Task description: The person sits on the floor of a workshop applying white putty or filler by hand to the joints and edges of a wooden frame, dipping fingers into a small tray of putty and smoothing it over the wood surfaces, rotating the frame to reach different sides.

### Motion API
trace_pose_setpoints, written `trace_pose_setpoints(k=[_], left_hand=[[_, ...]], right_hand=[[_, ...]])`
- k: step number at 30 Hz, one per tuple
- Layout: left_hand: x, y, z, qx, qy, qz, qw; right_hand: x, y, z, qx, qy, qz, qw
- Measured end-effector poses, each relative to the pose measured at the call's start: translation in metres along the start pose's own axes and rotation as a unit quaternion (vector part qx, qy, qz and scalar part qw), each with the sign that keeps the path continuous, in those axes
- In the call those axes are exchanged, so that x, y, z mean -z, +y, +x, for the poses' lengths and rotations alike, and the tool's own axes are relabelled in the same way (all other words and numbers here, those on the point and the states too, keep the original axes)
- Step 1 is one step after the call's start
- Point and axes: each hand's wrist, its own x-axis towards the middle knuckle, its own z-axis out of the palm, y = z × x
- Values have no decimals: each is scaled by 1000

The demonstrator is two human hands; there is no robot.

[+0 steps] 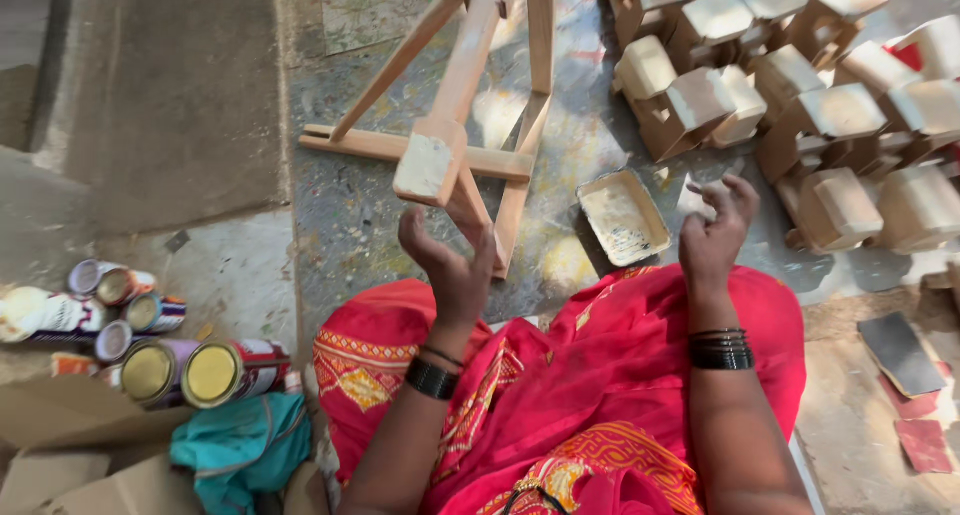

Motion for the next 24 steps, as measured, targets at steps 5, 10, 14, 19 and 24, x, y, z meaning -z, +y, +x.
trace_pose_setpoints(k=[5,10,14,19,24], left_hand=[[-28,1,15,184,-69,-91,976],[-33,-36,14,191,-124,-81,970],[-16,-90,23,-2,-167,8,986],[15,-114,28,121,-162,-173,964],[9,-114,15,124,-130,-225,958]], right_hand=[[-9,16,6,-10,-49,56,997],[3,32,9,2,-76,-105,992],[9,38,5,-72,-125,-249,958],[-15,22,7,-106,-270,-357,888],[-30,11,16,-93,-337,-402,846]])
